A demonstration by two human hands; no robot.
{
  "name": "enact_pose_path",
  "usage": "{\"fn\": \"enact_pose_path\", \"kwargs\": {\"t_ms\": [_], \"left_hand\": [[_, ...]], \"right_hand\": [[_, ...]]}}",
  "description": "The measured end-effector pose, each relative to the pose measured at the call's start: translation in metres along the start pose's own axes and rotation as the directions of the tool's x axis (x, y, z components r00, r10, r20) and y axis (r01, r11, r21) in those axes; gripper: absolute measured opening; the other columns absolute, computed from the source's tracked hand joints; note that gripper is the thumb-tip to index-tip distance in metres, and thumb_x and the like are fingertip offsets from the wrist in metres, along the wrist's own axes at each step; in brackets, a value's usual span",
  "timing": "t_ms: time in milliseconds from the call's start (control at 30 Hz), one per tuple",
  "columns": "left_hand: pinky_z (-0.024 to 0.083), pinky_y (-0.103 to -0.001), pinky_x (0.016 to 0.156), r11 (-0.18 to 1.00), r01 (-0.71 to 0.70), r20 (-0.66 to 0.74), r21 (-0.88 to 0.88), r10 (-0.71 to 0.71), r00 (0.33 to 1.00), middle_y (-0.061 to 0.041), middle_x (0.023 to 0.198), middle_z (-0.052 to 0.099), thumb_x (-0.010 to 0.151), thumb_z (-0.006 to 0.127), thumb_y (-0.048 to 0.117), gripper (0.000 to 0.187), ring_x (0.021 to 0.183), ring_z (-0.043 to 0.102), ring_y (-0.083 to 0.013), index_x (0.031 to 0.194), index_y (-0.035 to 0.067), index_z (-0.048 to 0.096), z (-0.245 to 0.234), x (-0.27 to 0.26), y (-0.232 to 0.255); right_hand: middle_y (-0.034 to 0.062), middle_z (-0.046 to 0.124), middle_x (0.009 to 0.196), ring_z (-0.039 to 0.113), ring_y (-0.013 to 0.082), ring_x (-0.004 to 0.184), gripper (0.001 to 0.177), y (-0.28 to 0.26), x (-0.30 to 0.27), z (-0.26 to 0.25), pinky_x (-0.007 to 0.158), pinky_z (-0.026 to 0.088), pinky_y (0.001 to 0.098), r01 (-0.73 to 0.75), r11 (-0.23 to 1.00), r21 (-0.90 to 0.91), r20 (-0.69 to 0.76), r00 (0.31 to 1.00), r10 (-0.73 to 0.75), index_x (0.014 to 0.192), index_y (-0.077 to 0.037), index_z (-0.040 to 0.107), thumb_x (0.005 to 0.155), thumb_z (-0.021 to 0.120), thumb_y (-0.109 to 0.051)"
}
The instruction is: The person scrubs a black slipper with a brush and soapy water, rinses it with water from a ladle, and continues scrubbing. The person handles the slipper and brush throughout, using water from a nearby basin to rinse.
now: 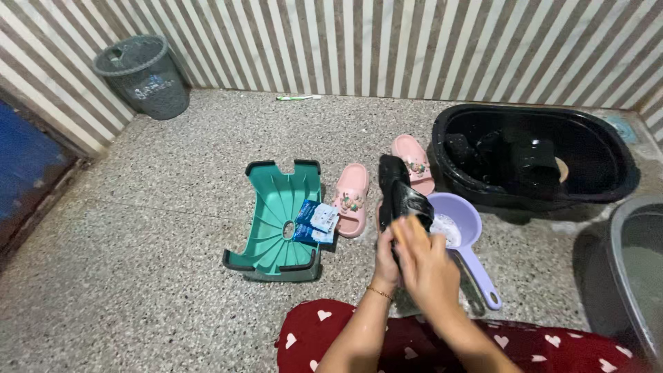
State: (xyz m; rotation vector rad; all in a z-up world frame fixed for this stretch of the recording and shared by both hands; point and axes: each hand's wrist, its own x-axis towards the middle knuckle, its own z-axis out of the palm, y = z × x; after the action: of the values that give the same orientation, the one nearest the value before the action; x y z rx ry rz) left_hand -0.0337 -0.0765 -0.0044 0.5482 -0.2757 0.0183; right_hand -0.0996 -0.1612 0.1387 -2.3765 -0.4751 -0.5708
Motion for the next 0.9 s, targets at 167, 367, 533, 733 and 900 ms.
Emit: {"fn": "enact_pose_path", "kwargs": {"t_ms": [167,367,533,733,900], "left_hand": [[0.036,-0.038,0.12,0.97,-0.024,-0.155,0.242,0.063,0.986,-0.01,0.154,0.046,0.097,0.045,0.038,0.07,0.143,0.046,-0.0232,0.159,0.009,0.031,0.034,-0.011,-0.002],[0.041,-0.041,0.115,0.995,0.088,-0.173,-0.053,-0.096,0.98,-0.016,0.15,0.049,0.098,0.045,0.044,0.073,0.137,0.05,-0.0282,0.158,0.005,0.033,0.011,-0.002,0.008],[0.04,-0.044,0.117,0.999,0.026,-0.082,0.032,-0.023,0.996,-0.023,0.152,0.045,0.107,0.047,0.044,0.075,0.139,0.048,-0.0313,0.16,-0.005,0.03,-0.003,-0.007,-0.012],[0.04,-0.037,0.116,0.971,0.003,-0.175,0.24,0.04,0.984,-0.009,0.151,0.047,0.093,0.049,0.033,0.071,0.137,0.049,-0.022,0.159,0.016,0.028,0.055,-0.009,-0.004],[0.037,-0.036,0.119,0.998,0.03,-0.069,0.052,-0.026,0.997,-0.008,0.153,0.046,0.093,0.049,0.032,0.071,0.14,0.047,-0.0207,0.159,0.014,0.029,0.025,-0.004,0.003]], "right_hand": [[0.0154,0.063,0.132,0.065,0.0392,0.091,0.042,0.03,0.046,0.003,0.069,0.055,0.0471,-0.037,0.996,-0.076,-0.056,0.998,0.033,0.14,-0.025,0.064,0.099,0.058,-0.032],[0.021,0.06,0.116,0.065,0.0418,0.087,0.045,0.01,0.027,0.012,0.068,0.054,0.0508,-0.095,0.996,-0.002,-0.016,0.995,0.094,0.143,-0.025,0.059,0.101,0.054,-0.036],[0.0195,0.062,0.125,0.066,0.0404,0.085,0.043,0.019,0.015,0.005,0.065,0.055,0.0494,-0.049,0.999,-0.021,-0.035,0.998,0.048,0.142,-0.025,0.059,0.1,0.052,-0.032],[0.0196,0.062,0.124,0.065,0.0405,0.088,0.042,0.042,0.05,-0.001,0.071,0.054,0.0492,-0.12,0.989,-0.087,-0.093,0.989,0.112,0.144,-0.023,0.061,0.103,0.054,-0.032],[0.0154,0.061,0.132,0.065,0.0363,0.087,0.048,0.013,-0.015,-0.006,0.072,0.056,0.0455,-0.114,0.993,-0.01,0.048,0.992,0.115,0.141,-0.024,0.06,0.094,0.056,-0.034]]}}
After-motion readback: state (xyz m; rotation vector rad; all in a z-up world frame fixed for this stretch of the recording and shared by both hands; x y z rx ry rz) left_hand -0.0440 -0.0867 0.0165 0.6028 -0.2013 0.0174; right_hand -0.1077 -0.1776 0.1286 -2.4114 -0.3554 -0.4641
